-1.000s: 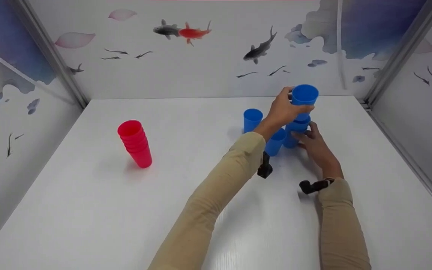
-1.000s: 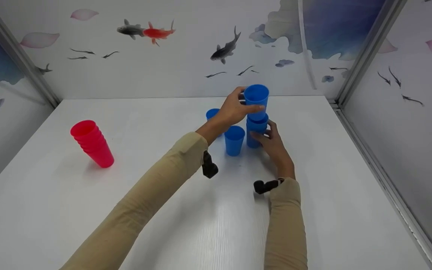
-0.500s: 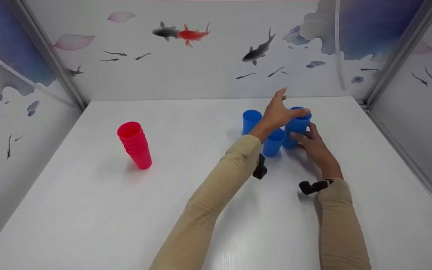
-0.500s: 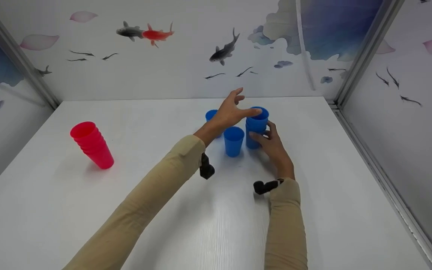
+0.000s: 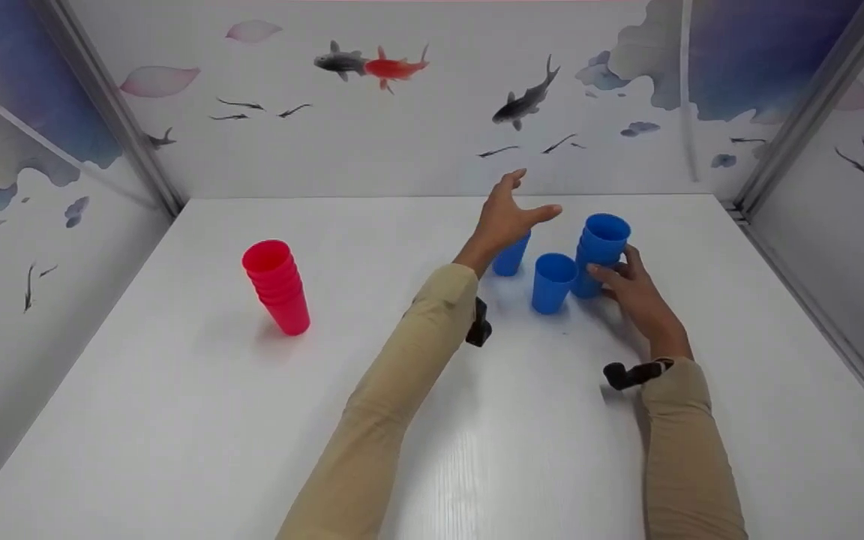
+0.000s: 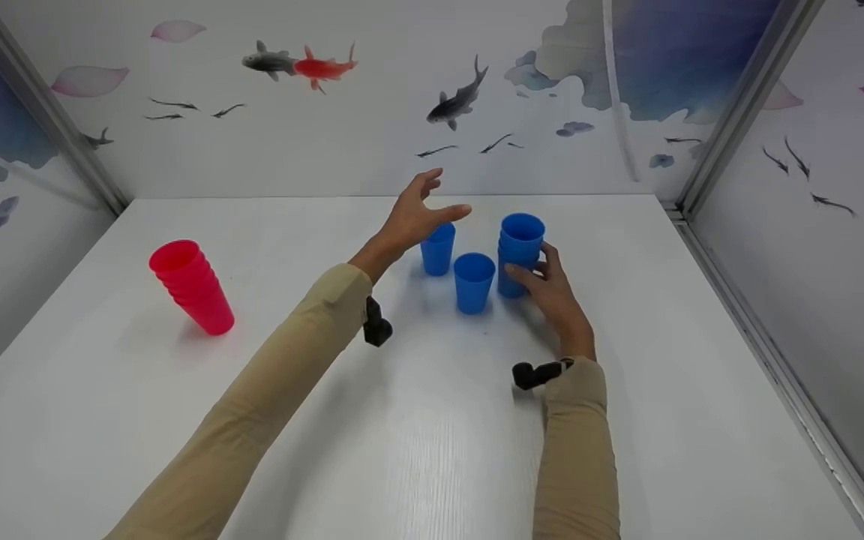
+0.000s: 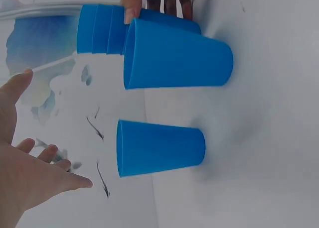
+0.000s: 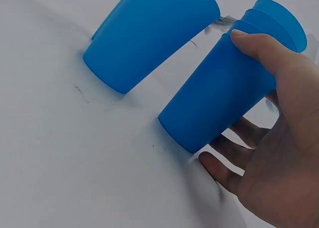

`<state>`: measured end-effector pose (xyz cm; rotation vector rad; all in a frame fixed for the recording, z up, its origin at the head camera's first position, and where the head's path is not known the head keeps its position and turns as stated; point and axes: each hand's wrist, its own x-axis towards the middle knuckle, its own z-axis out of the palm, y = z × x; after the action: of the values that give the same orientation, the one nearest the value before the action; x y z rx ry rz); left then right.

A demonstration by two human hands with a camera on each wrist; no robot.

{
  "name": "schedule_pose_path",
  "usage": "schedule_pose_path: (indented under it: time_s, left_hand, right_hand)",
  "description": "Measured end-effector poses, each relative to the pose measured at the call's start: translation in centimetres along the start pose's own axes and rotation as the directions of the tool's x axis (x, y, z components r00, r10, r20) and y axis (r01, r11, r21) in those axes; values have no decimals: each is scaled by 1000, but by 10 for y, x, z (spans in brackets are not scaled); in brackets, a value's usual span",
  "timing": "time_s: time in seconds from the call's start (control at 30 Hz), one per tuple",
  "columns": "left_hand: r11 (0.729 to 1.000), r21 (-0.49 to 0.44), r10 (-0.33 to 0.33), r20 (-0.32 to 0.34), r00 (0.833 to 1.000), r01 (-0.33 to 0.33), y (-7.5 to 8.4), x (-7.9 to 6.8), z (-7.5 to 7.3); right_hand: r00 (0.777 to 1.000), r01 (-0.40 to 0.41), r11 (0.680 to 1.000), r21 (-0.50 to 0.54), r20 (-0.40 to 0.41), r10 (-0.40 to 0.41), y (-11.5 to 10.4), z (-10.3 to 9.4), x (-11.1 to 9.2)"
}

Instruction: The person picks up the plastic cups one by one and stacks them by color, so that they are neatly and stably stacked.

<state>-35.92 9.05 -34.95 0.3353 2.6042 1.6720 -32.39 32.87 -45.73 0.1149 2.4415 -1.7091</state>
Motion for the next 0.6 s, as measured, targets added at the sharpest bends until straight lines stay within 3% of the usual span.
schedule_pose_path:
  time_s: [0.3, 0.43, 0.6]
  left_hand:
    - [1000, 5, -20, -38, 999, 21, -30, 2, -19]
    - [1000, 5, -30, -36, 999, 30, -48, 0, -16]
    - [996, -21, -83, -37, 996, 82, -70, 1, 0]
  right_hand:
    - [1000, -9, 1000, 2, 7, 9, 1, 0, -1]
    - [1000, -18, 1000, 3, 9, 18, 2, 0, 0]
    - [1000, -25, 1000, 9, 16, 24, -4, -1, -4]
